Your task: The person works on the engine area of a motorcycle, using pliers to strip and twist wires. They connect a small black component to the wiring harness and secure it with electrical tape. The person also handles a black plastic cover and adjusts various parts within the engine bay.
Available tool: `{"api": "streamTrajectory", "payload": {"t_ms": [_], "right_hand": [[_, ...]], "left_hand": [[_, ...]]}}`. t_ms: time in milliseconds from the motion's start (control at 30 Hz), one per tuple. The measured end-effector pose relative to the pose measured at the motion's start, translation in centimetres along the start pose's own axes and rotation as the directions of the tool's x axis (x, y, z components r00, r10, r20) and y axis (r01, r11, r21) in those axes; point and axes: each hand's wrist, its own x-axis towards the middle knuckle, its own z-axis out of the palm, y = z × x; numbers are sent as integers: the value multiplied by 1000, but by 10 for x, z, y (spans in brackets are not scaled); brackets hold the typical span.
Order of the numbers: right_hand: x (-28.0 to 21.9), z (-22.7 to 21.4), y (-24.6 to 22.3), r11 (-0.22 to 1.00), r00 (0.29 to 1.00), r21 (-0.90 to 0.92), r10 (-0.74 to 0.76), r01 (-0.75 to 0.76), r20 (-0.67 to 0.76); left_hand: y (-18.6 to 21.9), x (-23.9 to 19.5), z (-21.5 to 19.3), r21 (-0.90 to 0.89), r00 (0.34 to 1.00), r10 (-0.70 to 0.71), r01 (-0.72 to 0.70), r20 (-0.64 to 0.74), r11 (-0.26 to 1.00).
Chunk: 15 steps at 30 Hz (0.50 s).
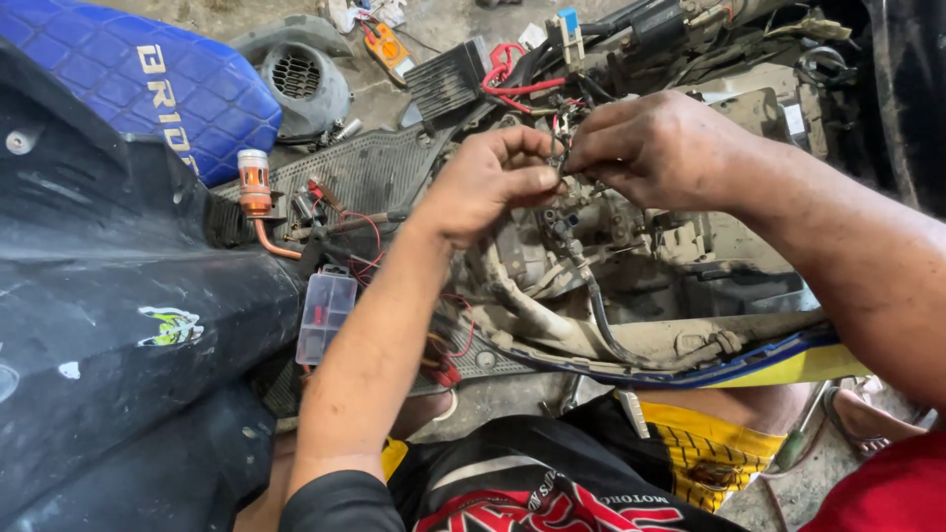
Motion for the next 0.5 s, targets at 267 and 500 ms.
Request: {"api": "streamTrajectory", "payload": {"t_ms": [267, 500], "right_hand": [[-5, 5, 10, 995, 998, -89, -31, 36, 55], [12, 15, 3, 716, 713, 75, 667, -694, 216]], "left_hand": [[-9, 30, 8, 6, 974, -139, 143, -178, 990], [-28, 39, 12, 268, 923, 122, -22, -364, 963]]}}
